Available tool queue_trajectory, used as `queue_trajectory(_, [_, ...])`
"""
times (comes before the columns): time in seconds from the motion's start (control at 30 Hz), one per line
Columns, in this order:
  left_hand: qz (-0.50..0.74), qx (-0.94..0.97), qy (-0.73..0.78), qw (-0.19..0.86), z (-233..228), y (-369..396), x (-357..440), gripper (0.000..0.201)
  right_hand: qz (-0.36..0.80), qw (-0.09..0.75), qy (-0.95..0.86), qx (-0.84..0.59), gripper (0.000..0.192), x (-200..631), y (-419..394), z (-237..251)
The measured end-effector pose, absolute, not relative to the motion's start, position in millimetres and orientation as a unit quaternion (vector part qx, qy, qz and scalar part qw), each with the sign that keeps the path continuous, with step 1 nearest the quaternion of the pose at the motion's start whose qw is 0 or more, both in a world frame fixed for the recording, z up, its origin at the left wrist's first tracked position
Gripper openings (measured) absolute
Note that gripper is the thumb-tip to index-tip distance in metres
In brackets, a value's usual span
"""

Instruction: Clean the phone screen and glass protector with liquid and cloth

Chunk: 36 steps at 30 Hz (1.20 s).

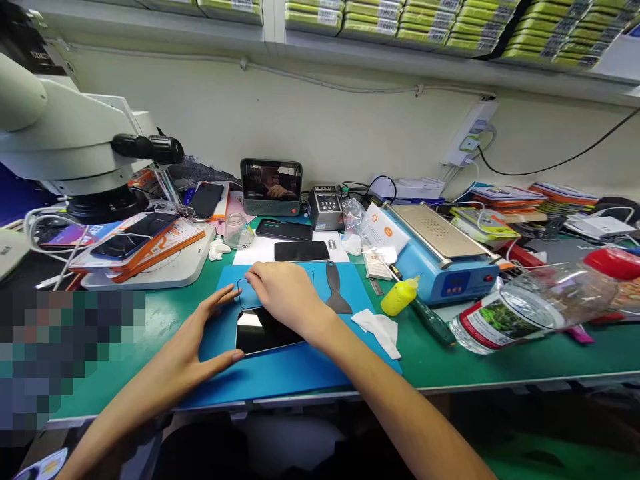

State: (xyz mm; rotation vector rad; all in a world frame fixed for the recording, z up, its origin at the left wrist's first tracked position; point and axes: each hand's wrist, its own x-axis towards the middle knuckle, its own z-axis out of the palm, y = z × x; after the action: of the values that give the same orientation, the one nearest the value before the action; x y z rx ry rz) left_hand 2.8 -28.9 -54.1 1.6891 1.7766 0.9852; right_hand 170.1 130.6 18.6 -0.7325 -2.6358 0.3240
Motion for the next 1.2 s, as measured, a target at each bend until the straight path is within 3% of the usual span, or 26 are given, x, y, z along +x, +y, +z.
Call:
queue_trajectory(0.2, [0.354, 0.564, 0.662, 0.344, -41, -13, -4, 0.079, 0.177, 0.177, -0.93, -0.269, 0.027, 166, 143, 22])
queue_trajectory(0.33, [0.375, 0.555, 0.655, 0.351, -30, 8, -7, 0.066, 0.203, 0.196, -0.927, -0.247, 0.034, 169, 148, 21])
queue_trajectory(0.67, [0.389, 0.538, 0.677, 0.318, -28, 36, -12, 0.072, 0.184, 0.385, -0.854, -0.297, 0.04, 269, 110, 0])
queue_trajectory(0.97, [0.323, 0.559, 0.742, 0.18, -40, -14, 7, 0.06, 0.005, 0.483, -0.747, -0.457, 0.018, 375, 75, -36])
queue_trajectory(1.03, [0.284, 0.606, 0.733, 0.125, -47, -23, 11, 0.067, -0.027, 0.485, -0.713, -0.506, 0.027, 384, 83, -36])
queue_trajectory(1.1, [0.254, 0.643, 0.717, 0.092, -53, -28, 13, 0.076, -0.045, 0.45, -0.713, -0.536, 0.047, 388, 95, -37])
queue_trajectory(1.2, [0.247, 0.661, 0.704, 0.081, -56, -29, 13, 0.073, -0.047, 0.383, -0.738, -0.553, 0.073, 387, 114, -40])
